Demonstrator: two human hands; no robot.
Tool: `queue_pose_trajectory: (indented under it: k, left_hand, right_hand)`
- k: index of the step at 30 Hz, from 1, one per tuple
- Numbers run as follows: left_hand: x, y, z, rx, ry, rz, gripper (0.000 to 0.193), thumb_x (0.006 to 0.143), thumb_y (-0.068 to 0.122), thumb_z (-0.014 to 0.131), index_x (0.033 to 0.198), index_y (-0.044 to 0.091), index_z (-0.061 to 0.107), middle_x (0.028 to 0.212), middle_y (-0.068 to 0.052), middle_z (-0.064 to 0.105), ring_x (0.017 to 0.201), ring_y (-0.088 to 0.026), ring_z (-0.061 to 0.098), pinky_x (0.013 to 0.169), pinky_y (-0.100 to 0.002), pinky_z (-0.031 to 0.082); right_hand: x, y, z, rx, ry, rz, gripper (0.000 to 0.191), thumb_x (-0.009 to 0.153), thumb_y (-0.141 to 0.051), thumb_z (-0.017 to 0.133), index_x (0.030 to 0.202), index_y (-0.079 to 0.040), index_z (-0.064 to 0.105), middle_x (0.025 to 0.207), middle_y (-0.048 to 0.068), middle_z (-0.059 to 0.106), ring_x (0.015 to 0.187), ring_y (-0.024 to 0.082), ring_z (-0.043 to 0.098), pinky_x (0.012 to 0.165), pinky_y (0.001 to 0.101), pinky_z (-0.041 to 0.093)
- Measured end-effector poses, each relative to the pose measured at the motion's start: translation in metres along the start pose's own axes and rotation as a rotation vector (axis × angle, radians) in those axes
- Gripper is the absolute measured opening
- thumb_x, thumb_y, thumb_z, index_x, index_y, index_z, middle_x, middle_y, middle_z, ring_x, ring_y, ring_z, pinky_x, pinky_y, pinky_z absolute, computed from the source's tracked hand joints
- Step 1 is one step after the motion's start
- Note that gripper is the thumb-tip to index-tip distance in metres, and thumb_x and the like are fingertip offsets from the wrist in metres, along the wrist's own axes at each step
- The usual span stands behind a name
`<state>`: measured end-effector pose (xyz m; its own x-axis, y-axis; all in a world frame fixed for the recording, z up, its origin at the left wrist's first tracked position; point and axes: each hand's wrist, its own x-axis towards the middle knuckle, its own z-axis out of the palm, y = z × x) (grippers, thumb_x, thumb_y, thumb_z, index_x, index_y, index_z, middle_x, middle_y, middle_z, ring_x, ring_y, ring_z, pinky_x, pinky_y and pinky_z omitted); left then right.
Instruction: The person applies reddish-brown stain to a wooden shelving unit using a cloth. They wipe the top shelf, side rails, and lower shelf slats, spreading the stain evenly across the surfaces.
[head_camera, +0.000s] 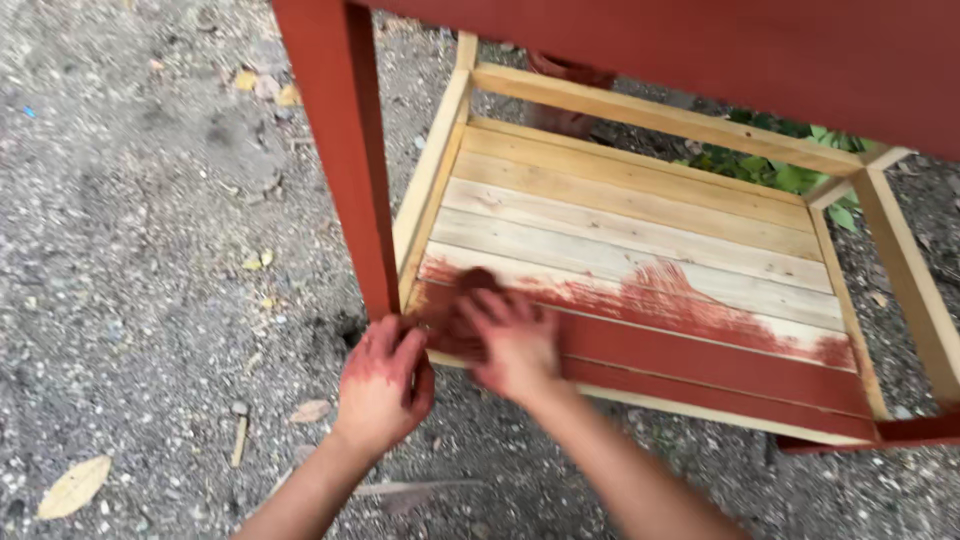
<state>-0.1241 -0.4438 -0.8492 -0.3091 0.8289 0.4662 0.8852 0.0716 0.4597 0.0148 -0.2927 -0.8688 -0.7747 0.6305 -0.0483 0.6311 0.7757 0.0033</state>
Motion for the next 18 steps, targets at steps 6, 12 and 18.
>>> queue_pose_trajectory:
  k: [6,12,18]
  left_hand:
    - [-0.001,-0.015,-0.001,0.051,0.099,0.052,0.031,0.072,0.012,0.07,0.103,0.014,0.065,0.103,-0.007,0.06,0.094,-0.032,0.06,0.082,-0.047,0.049]
    - [-0.007,-0.028,0.001,0.034,0.184,0.098,0.024,0.074,0.01,0.069,0.097,0.017,0.064,0.101,-0.005,0.06,0.094,-0.03,0.06,0.083,-0.046,0.049]
    - [-0.018,-0.03,0.009,-0.053,0.139,0.212,0.026,0.069,0.007,0.066,0.094,0.017,0.064,0.099,-0.006,0.058,0.092,-0.03,0.058,0.083,-0.044,0.047]
  right_hand:
    - [0.081,-0.06,-0.031,0.025,-0.056,-0.07,0.048,0.074,-0.032,0.078,0.121,-0.028,0.074,0.146,-0.01,0.056,0.14,0.021,0.045,0.106,0.0567,0.039]
    - [0.03,-0.019,-0.019,0.209,0.201,-0.389,0.056,0.049,-0.02,0.082,0.105,-0.027,0.079,0.135,-0.002,0.062,0.134,0.033,0.044,0.091,0.0631,0.033]
    - [0.081,-0.036,-0.019,0.231,0.052,-0.239,0.028,0.074,-0.023,0.076,0.102,-0.022,0.076,0.123,-0.006,0.069,0.13,0.023,0.053,0.108,0.0517,0.037]
